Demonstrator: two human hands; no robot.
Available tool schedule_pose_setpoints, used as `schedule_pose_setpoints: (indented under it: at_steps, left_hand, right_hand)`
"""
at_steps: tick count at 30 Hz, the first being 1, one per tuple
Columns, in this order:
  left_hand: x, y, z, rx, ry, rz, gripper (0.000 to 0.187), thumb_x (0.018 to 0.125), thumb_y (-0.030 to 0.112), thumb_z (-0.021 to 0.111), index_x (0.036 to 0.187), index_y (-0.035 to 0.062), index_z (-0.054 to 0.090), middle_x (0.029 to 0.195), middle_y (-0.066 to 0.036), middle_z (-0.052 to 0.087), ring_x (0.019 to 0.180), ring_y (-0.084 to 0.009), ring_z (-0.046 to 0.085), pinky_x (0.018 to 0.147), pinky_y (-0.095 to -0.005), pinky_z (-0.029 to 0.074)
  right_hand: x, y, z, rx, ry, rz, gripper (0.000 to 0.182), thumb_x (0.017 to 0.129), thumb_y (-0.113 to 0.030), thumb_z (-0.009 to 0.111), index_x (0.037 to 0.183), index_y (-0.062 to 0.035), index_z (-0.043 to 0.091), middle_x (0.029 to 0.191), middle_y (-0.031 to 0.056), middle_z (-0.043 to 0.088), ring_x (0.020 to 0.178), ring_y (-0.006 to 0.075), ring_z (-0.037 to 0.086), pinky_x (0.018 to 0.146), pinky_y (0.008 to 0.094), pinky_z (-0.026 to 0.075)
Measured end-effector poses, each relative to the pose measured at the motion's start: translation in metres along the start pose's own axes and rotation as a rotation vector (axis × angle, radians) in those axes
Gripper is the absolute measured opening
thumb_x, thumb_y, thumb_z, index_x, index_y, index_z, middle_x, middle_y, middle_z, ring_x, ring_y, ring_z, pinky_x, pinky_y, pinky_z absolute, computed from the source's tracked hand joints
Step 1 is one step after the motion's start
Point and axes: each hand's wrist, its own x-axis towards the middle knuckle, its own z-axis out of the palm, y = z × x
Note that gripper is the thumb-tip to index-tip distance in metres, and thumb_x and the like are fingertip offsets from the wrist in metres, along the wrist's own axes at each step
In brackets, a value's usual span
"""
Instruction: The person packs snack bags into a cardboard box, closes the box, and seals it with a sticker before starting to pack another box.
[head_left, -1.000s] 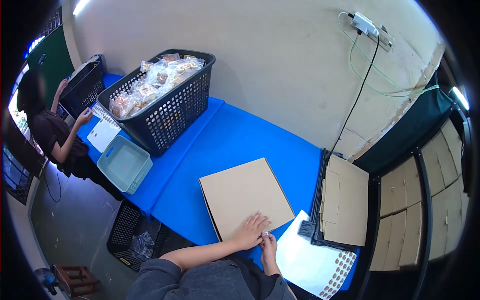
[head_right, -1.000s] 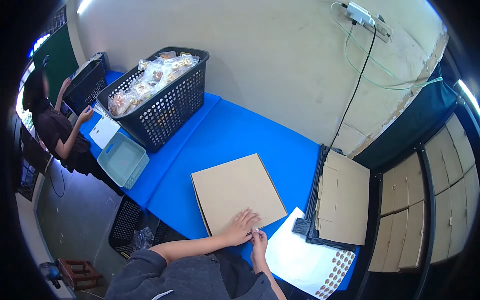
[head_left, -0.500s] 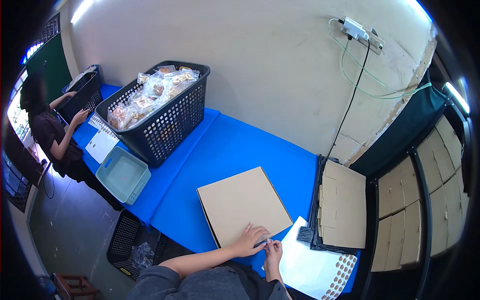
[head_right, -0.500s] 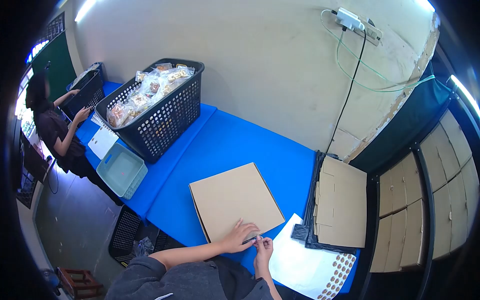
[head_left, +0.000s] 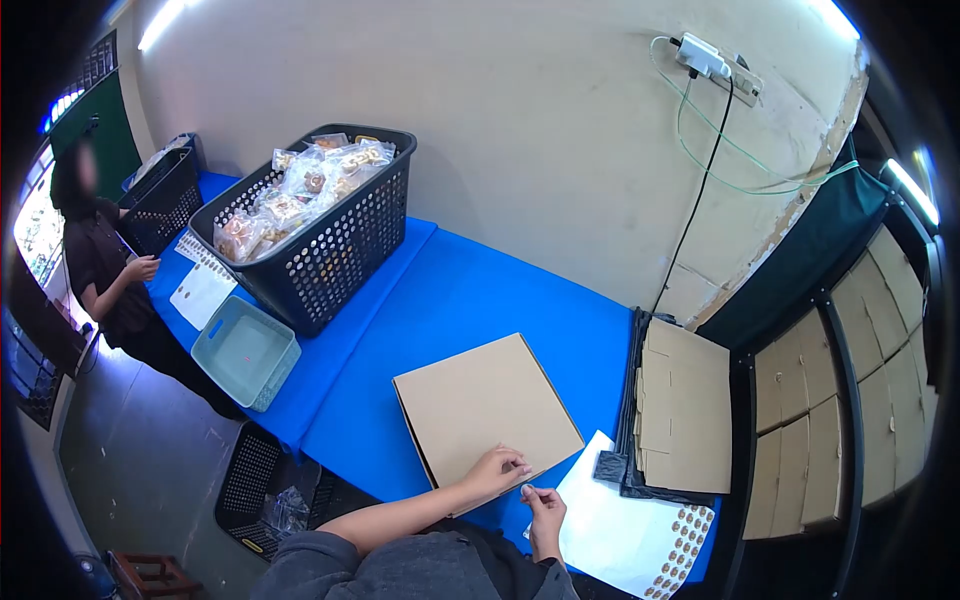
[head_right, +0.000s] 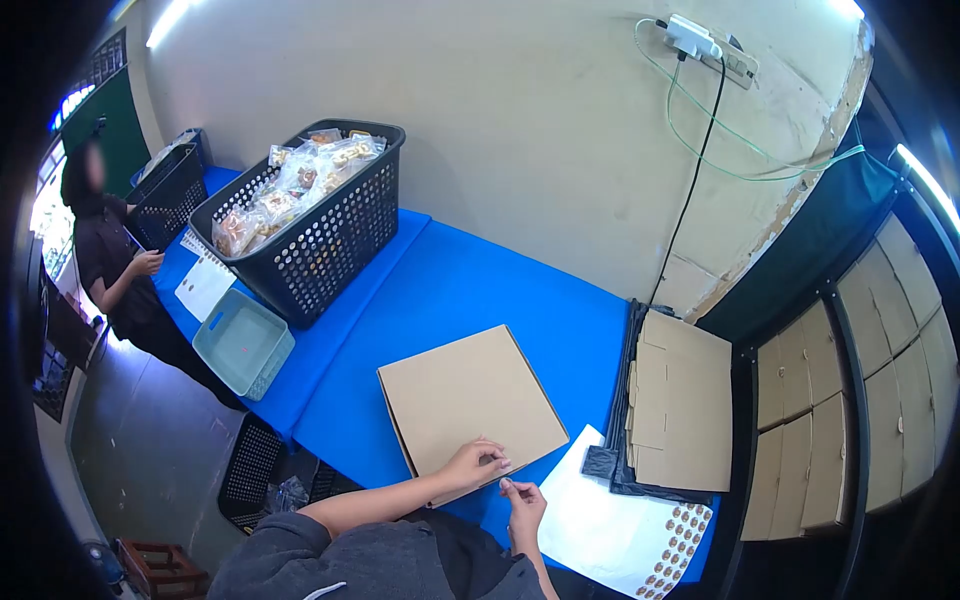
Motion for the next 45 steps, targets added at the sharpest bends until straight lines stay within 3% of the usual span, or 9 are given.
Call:
schedule_pose_setpoints:
  at_steps: [6,11,22,33,37,40,42,43,45]
  left_hand:
    - [-0.004,0.018,-0.012,0.136,-0.146,0.087,0.029,0.081,0.036,0.070,0.080,0.0076,0.072,0.097,-0.011,0.069,0.119,-0.0314,0.052,0.107,-0.0473,0.028]
    - [-0.008,0.006,-0.012,0.074,-0.202,-0.026,0.030,0.082,0.039,0.070,0.082,0.0096,0.073,0.092,-0.009,0.071,0.128,-0.0313,0.047,0.113,-0.0575,0.011]
    - [-0.007,0.021,-0.010,0.201,-0.240,-0.058,0.019,0.080,0.029,0.071,0.082,0.0110,0.075,0.087,-0.010,0.072,0.126,-0.0322,0.049,0.112,-0.0589,0.013]
    - [-0.011,0.038,-0.003,0.184,-0.052,-0.003,0.012,0.082,0.020,0.069,0.083,0.0092,0.075,0.084,-0.015,0.070,0.116,-0.0338,0.056,0.111,-0.0515,0.023]
    - [-0.010,0.031,-0.004,0.150,-0.021,0.012,0.012,0.081,0.019,0.070,0.083,0.0087,0.075,0.085,-0.015,0.070,0.117,-0.0346,0.055,0.109,-0.0482,0.027]
    - [-0.014,0.046,-0.004,0.185,0.014,0.035,0.011,0.081,0.015,0.069,0.085,0.0059,0.074,0.086,-0.014,0.071,0.107,-0.0311,0.062,0.098,-0.0407,0.043]
    - [-0.015,0.062,-0.013,0.057,-0.042,-0.132,0.010,0.081,0.011,0.069,0.086,0.0035,0.074,0.083,-0.013,0.070,0.089,-0.0253,0.069,0.077,-0.0315,0.053]
    - [-0.016,0.057,-0.017,0.071,-0.068,-0.138,0.016,0.082,0.019,0.071,0.092,0.0084,0.075,0.109,-0.021,0.065,0.089,-0.0284,0.068,0.078,-0.0329,0.053]
    - [-0.015,0.050,-0.022,0.095,-0.098,-0.111,0.015,0.082,0.020,0.070,0.091,0.0081,0.075,0.108,-0.020,0.066,0.089,-0.0285,0.068,0.081,-0.0335,0.052]
  right_hand:
    - [-0.002,0.002,0.000,-0.063,-0.024,0.009,0.010,0.084,-0.003,0.069,0.083,0.0010,0.060,0.079,0.0107,0.067,0.065,0.0125,0.061,0.059,0.0251,0.051]
    - [-0.006,-0.003,0.010,-0.101,-0.047,-0.062,0.009,0.086,-0.002,0.067,0.081,0.0004,0.059,0.079,0.0107,0.067,0.069,0.0123,0.062,0.061,0.0245,0.051]
    - [-0.004,0.002,0.000,-0.025,-0.034,0.014,0.010,0.086,-0.006,0.068,0.084,-0.0005,0.059,0.082,0.0081,0.065,0.074,0.0115,0.061,0.070,0.0240,0.050]
    - [-0.013,-0.011,0.004,0.010,0.112,-0.063,0.032,0.087,-0.005,0.066,0.111,0.0014,0.047,0.082,0.0119,0.066,0.072,0.0145,0.062,0.070,0.0257,0.051]
    - [-0.012,-0.002,0.008,-0.046,-0.022,-0.076,0.026,0.086,-0.005,0.068,0.104,0.0028,0.052,0.081,0.0115,0.067,0.072,0.0147,0.063,0.067,0.0249,0.051]
    - [-0.003,0.013,0.002,-0.034,-0.026,-0.050,0.017,0.086,-0.006,0.068,0.097,0.0040,0.059,0.081,0.0090,0.068,0.072,0.0122,0.063,0.067,0.0224,0.050]
    - [-0.005,0.008,0.002,-0.068,-0.017,-0.062,0.015,0.088,-0.010,0.068,0.090,0.0046,0.065,0.081,0.0087,0.069,0.072,0.0118,0.063,0.066,0.0226,0.050]
    - [-0.006,0.006,0.002,-0.105,-0.026,-0.022,0.017,0.088,-0.012,0.067,0.090,0.0045,0.066,0.080,0.0087,0.069,0.071,0.0115,0.063,0.066,0.0228,0.050]
    - [-0.008,0.008,0.003,-0.137,-0.039,0.012,0.021,0.090,-0.016,0.066,0.089,0.0043,0.067,0.079,0.0086,0.069,0.069,0.0105,0.063,0.065,0.0228,0.050]
